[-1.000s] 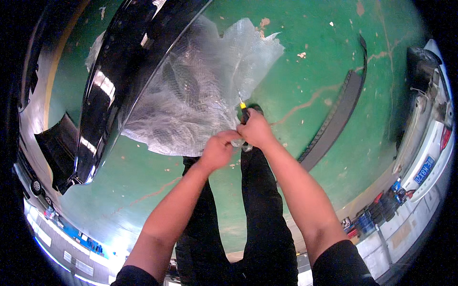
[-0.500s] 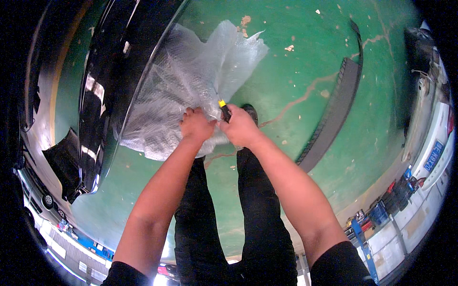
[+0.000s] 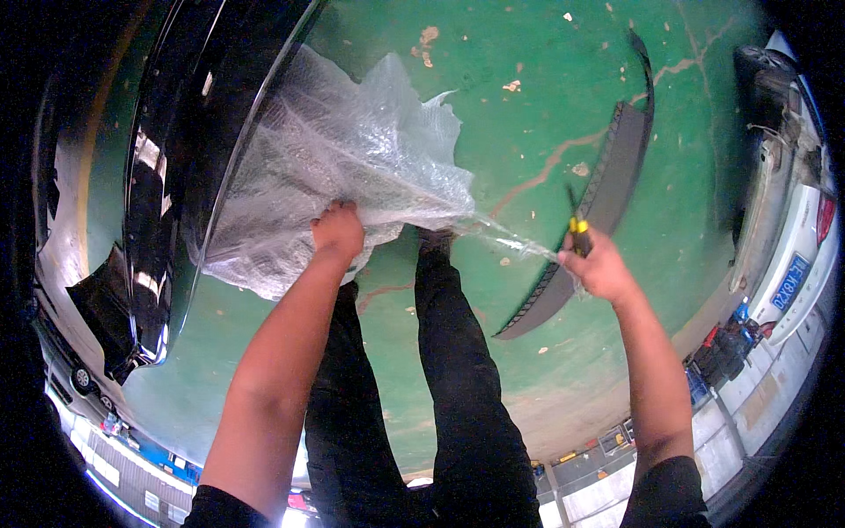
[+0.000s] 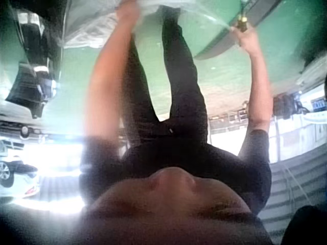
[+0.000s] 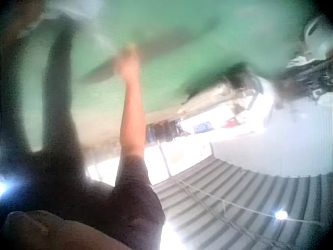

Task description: The person removes bubble wrap from a black car bumper using a utility knife, then positions a trim piece against the bumper. They use the knife to scrape and remove old adhesive or residue from the bumper's mounting surface.

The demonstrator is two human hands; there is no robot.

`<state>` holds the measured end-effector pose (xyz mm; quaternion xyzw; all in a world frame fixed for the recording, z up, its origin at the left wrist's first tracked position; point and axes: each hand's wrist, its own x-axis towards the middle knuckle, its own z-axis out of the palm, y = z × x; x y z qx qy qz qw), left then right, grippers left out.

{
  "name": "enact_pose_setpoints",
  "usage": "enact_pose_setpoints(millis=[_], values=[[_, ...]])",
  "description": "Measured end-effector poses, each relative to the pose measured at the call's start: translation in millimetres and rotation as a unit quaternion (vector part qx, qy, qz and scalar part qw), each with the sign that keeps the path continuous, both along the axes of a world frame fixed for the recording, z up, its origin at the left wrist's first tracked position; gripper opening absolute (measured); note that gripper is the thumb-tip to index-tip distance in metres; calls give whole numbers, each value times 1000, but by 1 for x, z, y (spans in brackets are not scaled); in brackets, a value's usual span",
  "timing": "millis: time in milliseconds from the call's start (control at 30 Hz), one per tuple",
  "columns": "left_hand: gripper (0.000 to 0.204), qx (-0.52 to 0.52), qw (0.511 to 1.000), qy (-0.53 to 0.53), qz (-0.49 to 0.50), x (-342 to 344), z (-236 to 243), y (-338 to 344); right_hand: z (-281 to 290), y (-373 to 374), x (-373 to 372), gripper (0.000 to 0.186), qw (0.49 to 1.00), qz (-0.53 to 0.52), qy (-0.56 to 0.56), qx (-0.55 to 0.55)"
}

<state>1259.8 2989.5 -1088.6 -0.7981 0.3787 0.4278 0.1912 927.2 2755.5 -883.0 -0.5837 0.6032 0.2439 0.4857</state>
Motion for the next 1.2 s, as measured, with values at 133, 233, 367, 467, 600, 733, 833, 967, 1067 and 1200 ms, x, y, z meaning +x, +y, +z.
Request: enact_pose_setpoints(millis=[133,233,367,467,600,733,833,967,1067,1200], values=[[34,44,998,33,-18,16,1,-6,12,18,2,20,958,276,-76,-18],[35,38,998,38,-31,22,7,-5,27,12,9,17,944,328,-40,-3],[36,39,998,44,-18,16,8,-3,38,11,5,12,952,301,-23,-43],[45,2,999,20,43,21,18,-4,43,29,-1,10,992,123,-10,-17],[81,-264,960,-59,68,-4,72,-9,39,61,-9,15,998,-60,1,23],[92,-383,919,75,58,-57,129,-27,46,84,6,18,973,-209,-70,63],[83,-439,894,49,80,-79,99,-27,66,78,23,23,964,-227,-92,101],[58,-452,885,46,105,-74,79,-35,57,63,14,21,998,-43,4,-46],[47,-456,882,64,98,-60,85,-33,36,44,22,23,971,-48,84,-219],[42,-475,870,103,83,-44,82,-21,23,40,86,23,950,-176,10,-259]])
